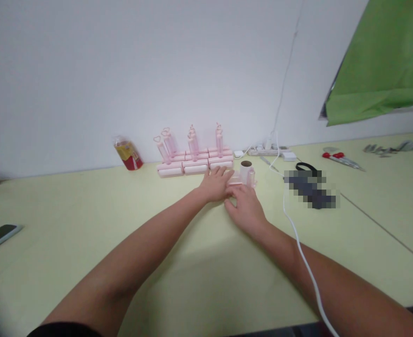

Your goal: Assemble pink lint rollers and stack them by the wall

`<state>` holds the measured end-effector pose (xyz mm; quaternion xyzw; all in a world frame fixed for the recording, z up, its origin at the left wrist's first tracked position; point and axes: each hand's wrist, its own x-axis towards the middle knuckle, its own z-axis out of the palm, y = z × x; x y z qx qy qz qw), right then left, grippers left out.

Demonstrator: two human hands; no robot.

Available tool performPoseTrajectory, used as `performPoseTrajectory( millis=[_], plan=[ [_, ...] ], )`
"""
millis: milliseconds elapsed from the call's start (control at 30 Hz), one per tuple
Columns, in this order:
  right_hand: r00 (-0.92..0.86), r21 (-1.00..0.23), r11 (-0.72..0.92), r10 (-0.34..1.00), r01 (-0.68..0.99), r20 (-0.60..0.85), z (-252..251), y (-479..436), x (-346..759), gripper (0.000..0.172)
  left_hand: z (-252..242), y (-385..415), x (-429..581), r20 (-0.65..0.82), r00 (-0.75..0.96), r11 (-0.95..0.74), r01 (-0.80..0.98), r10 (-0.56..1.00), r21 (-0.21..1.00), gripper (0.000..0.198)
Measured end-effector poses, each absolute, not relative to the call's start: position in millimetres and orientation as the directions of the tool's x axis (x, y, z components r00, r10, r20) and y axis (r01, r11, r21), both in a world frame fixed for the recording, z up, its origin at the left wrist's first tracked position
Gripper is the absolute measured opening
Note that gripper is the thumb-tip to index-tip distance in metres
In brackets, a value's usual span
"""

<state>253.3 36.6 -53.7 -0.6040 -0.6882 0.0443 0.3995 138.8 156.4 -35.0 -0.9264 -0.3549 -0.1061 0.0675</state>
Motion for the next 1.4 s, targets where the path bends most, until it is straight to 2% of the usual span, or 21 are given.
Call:
performPoseTrajectory(
  millis=[133,367,500,667,733,833,933,1000,1067,1200,1300,1400],
  plan=[
    [0.023,-0.391,0.223,0.845,0.893,0.535,-55,39,256,0.034,-47,163,139,0.254,0.737,-0.747,0.660,0.626,-0.072,0.062],
    [-0.131,-0.308,0.256,0.918,0.916,0.373,-70,42,251,0.049,-54,158,127,0.246,0.719,-0.726,0.683,0.650,-0.080,0.061],
    [-0.194,-0.299,0.286,0.933,0.910,0.301,-73,39,245,0.059,-54,150,114,0.248,0.706,-0.711,0.698,0.664,-0.082,0.058],
    [-0.253,-0.311,0.306,0.947,0.900,0.198,-76,21,228,0.070,-54,138,82,0.244,0.698,-0.701,0.708,0.674,-0.089,0.064],
    [-0.317,-0.322,0.372,0.925,0.870,0.211,-78,14,221,0.068,-53,133,66,0.235,0.693,-0.695,0.713,0.681,-0.090,0.065],
    [-0.383,-0.344,0.489,0.862,0.802,0.332,-77,11,218,0.060,-52,125,43,0.231,0.688,-0.689,0.719,0.688,-0.091,0.064],
    [-0.271,-0.347,0.501,0.800,0.793,0.535,-69,21,229,0.046,-50,121,29,0.240,0.691,-0.691,0.716,0.681,-0.103,0.063],
    [-0.117,-0.342,0.421,0.757,0.840,0.643,-61,34,244,0.039,-49,120,26,0.252,0.692,-0.689,0.715,0.677,-0.115,0.063],
    [-0.025,-0.306,0.335,0.711,0.891,0.703,-53,50,263,0.039,-49,120,25,0.262,0.686,-0.684,0.721,0.679,-0.115,0.062],
    [0.043,-0.238,0.172,0.721,0.956,0.692,-45,86,300,0.042,-48,117,27,0.276,0.665,-0.674,0.735,0.694,-0.075,0.061],
    [0.101,-0.271,0.099,0.764,0.957,0.638,-49,110,318,0.041,-43,108,24,0.296,0.641,-0.660,0.750,0.709,-0.043,0.062],
    [0.110,-0.310,0.108,0.785,0.944,0.610,-57,126,324,0.038,-36,94,18,0.323,0.628,-0.659,0.752,0.708,-0.018,0.062]
  ],
)
